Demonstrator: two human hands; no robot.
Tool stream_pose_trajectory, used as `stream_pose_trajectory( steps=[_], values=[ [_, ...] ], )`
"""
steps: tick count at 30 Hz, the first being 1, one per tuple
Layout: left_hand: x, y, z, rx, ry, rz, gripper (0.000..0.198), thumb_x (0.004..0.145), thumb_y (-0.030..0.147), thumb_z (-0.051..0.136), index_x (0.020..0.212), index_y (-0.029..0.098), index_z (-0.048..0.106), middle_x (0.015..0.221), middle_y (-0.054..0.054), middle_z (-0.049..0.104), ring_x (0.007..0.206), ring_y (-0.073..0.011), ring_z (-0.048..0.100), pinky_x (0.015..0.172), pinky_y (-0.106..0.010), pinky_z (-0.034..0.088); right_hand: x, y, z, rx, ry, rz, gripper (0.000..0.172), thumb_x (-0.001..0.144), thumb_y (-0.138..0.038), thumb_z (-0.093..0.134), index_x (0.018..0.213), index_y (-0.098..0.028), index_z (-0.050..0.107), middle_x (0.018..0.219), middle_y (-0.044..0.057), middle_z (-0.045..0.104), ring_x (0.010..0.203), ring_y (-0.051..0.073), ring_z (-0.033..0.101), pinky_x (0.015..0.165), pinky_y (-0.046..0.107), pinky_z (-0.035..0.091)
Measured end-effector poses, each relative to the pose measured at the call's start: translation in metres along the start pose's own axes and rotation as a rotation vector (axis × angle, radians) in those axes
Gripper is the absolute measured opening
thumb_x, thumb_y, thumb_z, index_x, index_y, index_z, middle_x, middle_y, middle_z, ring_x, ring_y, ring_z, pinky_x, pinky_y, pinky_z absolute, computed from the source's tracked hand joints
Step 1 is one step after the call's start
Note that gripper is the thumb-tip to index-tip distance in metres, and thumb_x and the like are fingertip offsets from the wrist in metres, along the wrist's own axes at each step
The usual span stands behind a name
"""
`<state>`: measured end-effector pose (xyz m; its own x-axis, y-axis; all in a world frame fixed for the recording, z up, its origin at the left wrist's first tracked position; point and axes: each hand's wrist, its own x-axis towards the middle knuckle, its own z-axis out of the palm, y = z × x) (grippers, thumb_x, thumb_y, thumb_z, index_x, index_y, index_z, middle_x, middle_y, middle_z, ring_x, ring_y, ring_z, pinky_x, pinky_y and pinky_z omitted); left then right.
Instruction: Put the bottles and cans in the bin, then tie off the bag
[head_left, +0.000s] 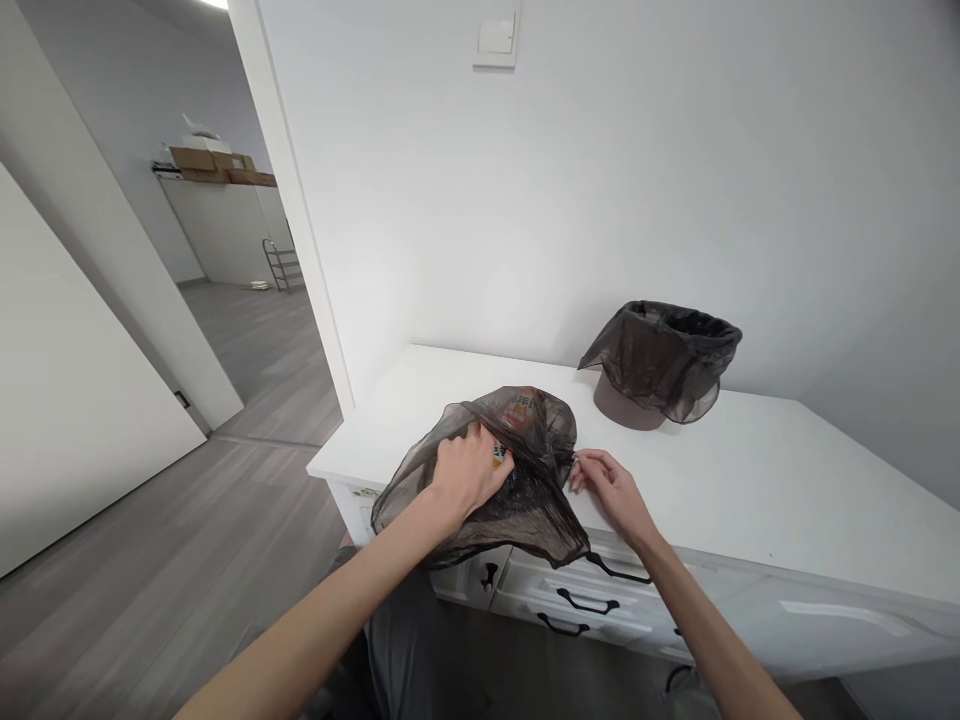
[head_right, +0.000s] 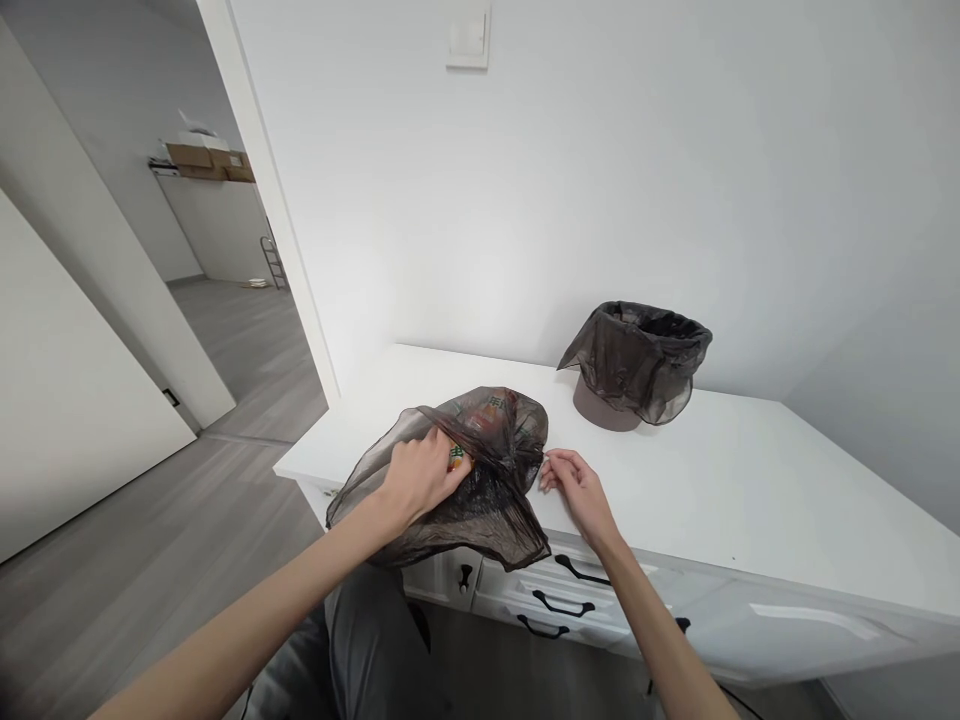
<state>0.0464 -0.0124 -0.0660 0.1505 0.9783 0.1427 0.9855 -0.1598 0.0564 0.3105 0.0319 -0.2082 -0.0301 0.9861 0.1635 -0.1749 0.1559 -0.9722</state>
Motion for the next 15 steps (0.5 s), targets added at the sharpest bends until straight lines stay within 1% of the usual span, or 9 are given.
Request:
stream_pose_trajectory(
  steps=[3,8,10,12,15],
  values=[
    [0.008,0.008,0.012,0.048,-0.011,0.006,0.050,0.103,0.048,0.048,0.127,0.007,0.063,0.119,-0.024,0.071,0.100,-0.0372,0.075,0.080,-0.043,0.055,-0.005,-0.002,0.008,-0.152,-0.041,-0.043,0.045,0.092,-0.062,0.074,0.109,-0.020,0.066,0.083,0.003,0.072,0.073,0.019,0.066,0.074,0.034,0.053],
    [0.002,0.005,0.033,0.082,-0.043,0.032,0.047,0.098,0.048,0.062,0.121,0.008,0.066,0.111,-0.023,0.073,0.097,-0.0371,0.075,0.078,-0.042,0.055,-0.007,-0.011,0.014,-0.164,-0.025,-0.047,0.049,0.091,-0.066,0.073,0.106,-0.020,0.065,0.082,0.003,0.071,0.072,0.019,0.065,0.075,0.035,0.053],
    [-0.004,0.000,0.036,0.087,-0.034,0.040,0.045,0.098,0.047,0.062,0.121,0.009,0.066,0.112,-0.022,0.073,0.097,-0.0376,0.075,0.077,-0.042,0.055,-0.007,-0.013,0.014,-0.164,-0.023,-0.049,0.050,0.090,-0.067,0.073,0.105,-0.021,0.065,0.082,0.003,0.071,0.071,0.019,0.065,0.074,0.035,0.053],
    [-0.014,-0.010,0.035,0.072,0.005,0.036,0.046,0.098,0.047,0.061,0.126,0.011,0.063,0.111,-0.020,0.074,0.098,-0.0378,0.074,0.076,-0.043,0.055,-0.007,-0.015,0.016,-0.163,-0.020,-0.050,0.051,0.088,-0.069,0.074,0.104,-0.021,0.065,0.081,0.003,0.071,0.071,0.019,0.065,0.074,0.036,0.053],
    [-0.038,-0.033,0.026,-0.018,0.109,0.044,0.064,0.095,0.053,0.063,0.147,0.017,0.049,0.111,-0.016,0.076,0.097,-0.0355,0.075,0.076,-0.042,0.055,-0.008,-0.018,0.018,-0.161,-0.017,-0.047,0.053,0.086,-0.070,0.075,0.104,-0.021,0.066,0.080,0.004,0.071,0.070,0.019,0.065,0.073,0.036,0.053]
  ],
)
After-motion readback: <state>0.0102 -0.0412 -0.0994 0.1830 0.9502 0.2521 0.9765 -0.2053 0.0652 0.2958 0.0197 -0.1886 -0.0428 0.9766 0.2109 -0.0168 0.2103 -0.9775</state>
